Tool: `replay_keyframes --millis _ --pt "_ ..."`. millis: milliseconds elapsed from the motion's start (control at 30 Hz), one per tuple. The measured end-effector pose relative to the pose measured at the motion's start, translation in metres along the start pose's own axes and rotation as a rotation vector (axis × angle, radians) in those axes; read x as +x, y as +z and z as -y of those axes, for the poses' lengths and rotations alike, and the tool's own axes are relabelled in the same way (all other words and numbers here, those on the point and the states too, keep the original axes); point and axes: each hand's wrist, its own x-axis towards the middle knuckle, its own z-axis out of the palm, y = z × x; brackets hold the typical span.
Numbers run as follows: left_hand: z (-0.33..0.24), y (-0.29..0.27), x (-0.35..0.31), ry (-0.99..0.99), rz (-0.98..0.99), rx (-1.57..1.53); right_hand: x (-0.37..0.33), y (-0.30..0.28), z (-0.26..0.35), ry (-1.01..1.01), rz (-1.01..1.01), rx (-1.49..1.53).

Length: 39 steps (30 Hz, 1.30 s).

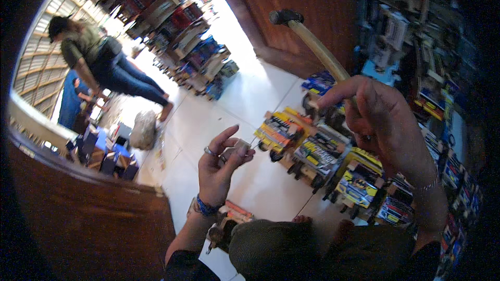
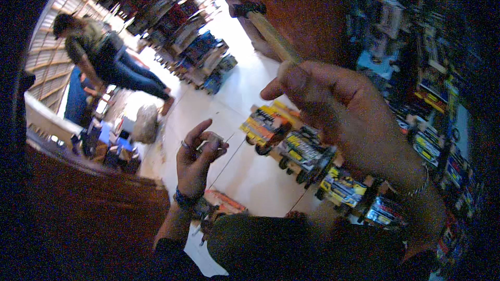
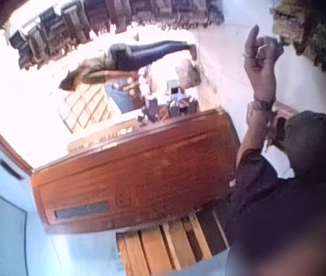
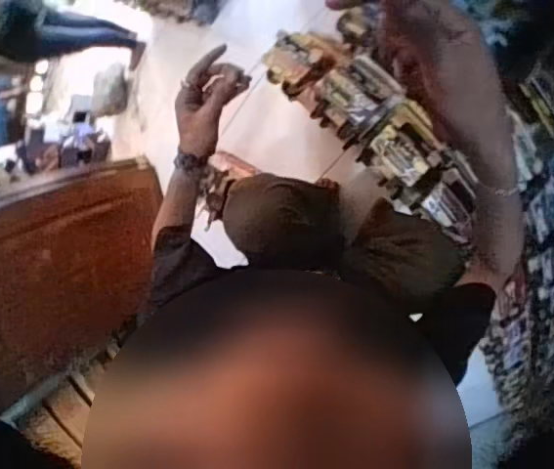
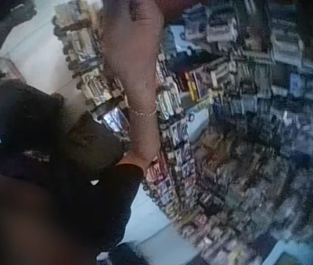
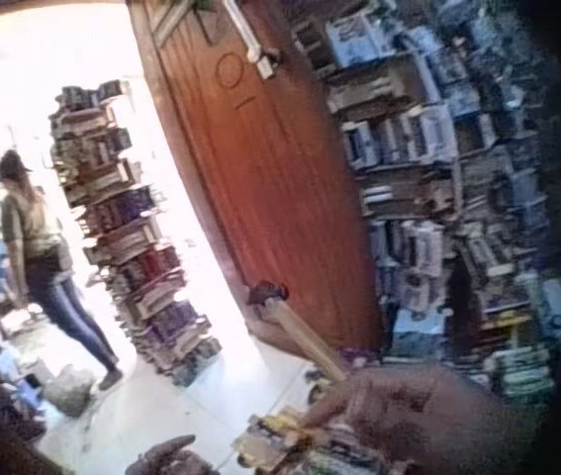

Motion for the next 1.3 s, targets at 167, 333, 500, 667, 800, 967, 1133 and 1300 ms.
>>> replay_keyframes --millis 167,333,500,667,800,967,1133,1300 --pt "0.024 0.020 0.100 0.015 0.201 0.006 0.000 -0.058 -0.012 0.061 -0.214 -0.362" --pt "0.058 0.060 0.210 -0.022 0.486 0.047 -0.009 -0.093 -0.049 0.121 -0.355 -0.610" --pt "0.103 0.090 0.284 -0.142 0.550 0.162 -0.019 -0.107 -0.080 0.296 -0.357 -0.529" --pt "0.134 0.099 0.314 -0.193 0.554 0.085 -0.016 -0.113 -0.098 0.303 -0.368 -0.614" --pt "0.146 0.103 0.320 -0.222 0.565 0.063 -0.012 -0.117 -0.100 0.413 -0.354 -0.496" --pt "0.153 0.108 0.321 -0.265 0.567 0.037 -0.007 -0.120 -0.107 0.414 -0.329 -0.472" --pt "0.153 0.108 0.323 -0.265 0.569 0.104 -0.001 -0.118 -0.120 0.334 -0.265 -0.672" --pt "0.153 0.109 0.325 -0.237 0.607 0.065 0.006 -0.111 -0.125 0.323 -0.228 -0.662"
